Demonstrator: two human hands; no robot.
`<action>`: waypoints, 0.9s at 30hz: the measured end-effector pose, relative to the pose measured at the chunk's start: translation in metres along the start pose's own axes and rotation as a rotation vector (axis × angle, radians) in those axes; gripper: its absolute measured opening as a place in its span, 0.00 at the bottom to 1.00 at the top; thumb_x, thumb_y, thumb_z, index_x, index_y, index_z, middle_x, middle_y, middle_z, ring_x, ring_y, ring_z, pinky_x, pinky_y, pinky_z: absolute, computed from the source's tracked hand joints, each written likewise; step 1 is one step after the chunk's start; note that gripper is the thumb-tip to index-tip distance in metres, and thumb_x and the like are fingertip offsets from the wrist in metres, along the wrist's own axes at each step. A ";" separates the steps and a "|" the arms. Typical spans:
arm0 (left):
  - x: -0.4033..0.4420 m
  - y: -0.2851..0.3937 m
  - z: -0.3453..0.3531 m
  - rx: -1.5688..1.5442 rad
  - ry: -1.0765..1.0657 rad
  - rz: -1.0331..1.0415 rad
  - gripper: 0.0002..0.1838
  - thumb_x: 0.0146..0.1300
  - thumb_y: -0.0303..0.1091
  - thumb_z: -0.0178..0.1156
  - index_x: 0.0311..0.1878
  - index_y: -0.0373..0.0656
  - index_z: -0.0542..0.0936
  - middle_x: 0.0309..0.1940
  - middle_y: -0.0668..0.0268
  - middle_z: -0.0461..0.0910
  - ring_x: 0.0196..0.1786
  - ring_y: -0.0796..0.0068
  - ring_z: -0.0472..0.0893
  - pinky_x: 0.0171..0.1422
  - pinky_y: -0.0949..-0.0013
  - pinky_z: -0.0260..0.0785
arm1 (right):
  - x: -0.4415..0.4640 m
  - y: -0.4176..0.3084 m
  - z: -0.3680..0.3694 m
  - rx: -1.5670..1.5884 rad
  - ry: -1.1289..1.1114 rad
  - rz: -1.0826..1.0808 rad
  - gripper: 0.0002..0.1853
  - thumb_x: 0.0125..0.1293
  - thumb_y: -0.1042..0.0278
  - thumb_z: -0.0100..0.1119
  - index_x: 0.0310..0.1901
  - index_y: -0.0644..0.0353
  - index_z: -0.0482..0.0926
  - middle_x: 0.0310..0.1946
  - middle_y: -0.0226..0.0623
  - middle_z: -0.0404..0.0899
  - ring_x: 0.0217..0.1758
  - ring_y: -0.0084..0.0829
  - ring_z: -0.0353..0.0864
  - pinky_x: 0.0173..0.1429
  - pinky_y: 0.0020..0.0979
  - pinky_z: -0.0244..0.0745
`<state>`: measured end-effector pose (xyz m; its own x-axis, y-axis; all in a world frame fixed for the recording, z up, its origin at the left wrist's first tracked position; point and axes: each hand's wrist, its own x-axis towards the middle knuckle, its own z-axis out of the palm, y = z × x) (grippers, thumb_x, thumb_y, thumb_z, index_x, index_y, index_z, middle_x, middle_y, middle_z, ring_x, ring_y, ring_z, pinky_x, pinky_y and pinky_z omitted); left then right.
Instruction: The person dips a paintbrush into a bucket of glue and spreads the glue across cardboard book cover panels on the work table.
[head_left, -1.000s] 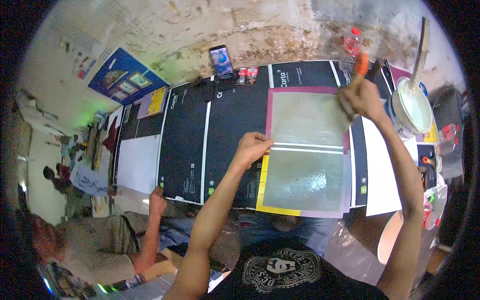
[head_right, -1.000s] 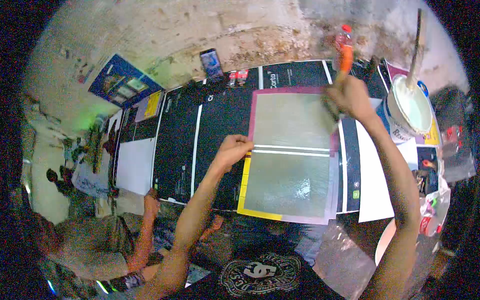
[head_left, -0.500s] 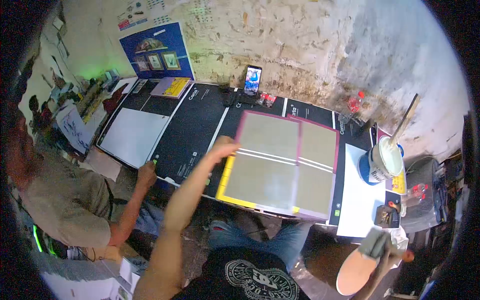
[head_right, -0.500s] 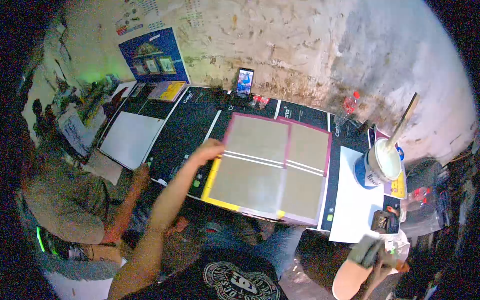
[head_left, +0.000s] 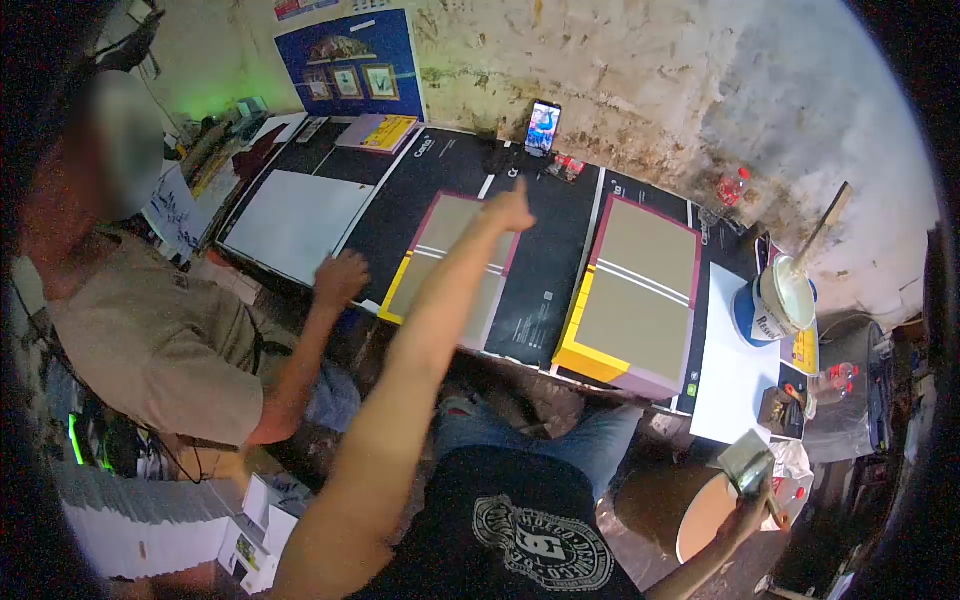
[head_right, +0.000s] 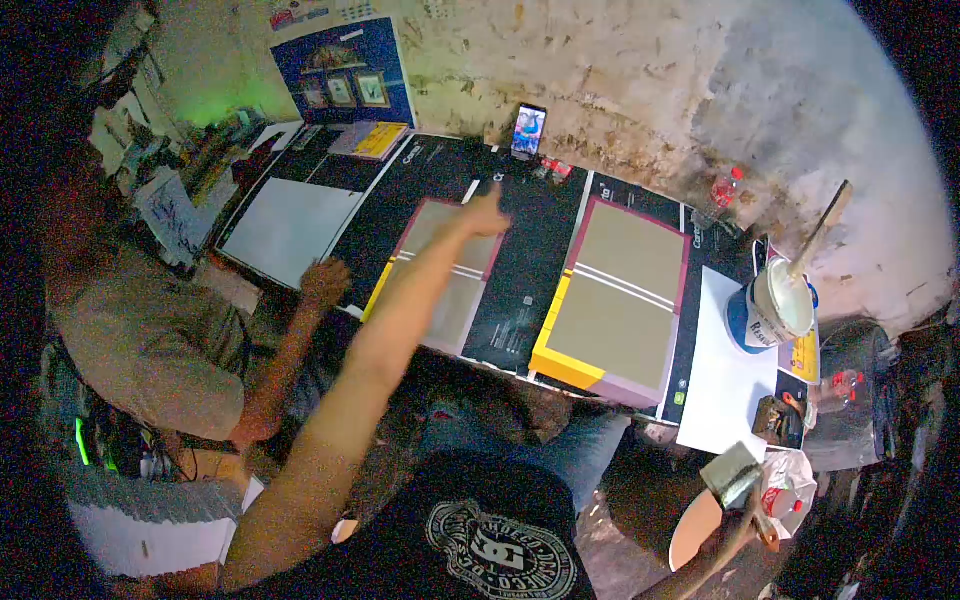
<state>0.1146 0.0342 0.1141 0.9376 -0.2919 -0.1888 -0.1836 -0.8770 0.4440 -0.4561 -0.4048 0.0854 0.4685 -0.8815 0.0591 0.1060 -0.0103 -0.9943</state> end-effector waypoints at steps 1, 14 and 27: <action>0.008 0.026 0.001 -0.012 0.019 -0.011 0.50 0.52 0.42 0.61 0.74 0.39 0.46 0.60 0.41 0.70 0.63 0.48 0.72 0.68 0.53 0.63 | -0.013 -0.020 0.035 0.015 0.019 -0.005 0.24 0.69 0.58 0.55 0.61 0.65 0.71 0.57 0.39 0.74 0.58 0.32 0.74 0.60 0.32 0.68; -0.090 0.099 0.114 -0.951 -0.144 0.053 0.39 0.68 0.62 0.42 0.70 0.38 0.61 0.66 0.52 0.66 0.69 0.59 0.65 0.70 0.61 0.57 | -0.025 0.025 0.036 0.385 -0.039 0.164 0.21 0.69 0.69 0.49 0.62 0.65 0.67 0.51 0.37 0.72 0.50 0.29 0.71 0.53 0.27 0.70; -0.148 0.096 0.118 -1.390 -0.288 0.087 0.39 0.72 0.63 0.27 0.75 0.45 0.43 0.76 0.66 0.43 0.77 0.71 0.44 0.78 0.67 0.35 | -0.005 0.015 0.112 0.564 0.002 0.243 0.15 0.69 0.55 0.53 0.48 0.56 0.75 0.41 0.29 0.77 0.42 0.25 0.73 0.48 0.28 0.67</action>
<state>-0.0768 -0.0521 0.0811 0.8157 -0.5385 -0.2111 0.3565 0.1807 0.9166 -0.3589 -0.3474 0.0804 0.5357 -0.8282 -0.1644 0.4443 0.4421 -0.7792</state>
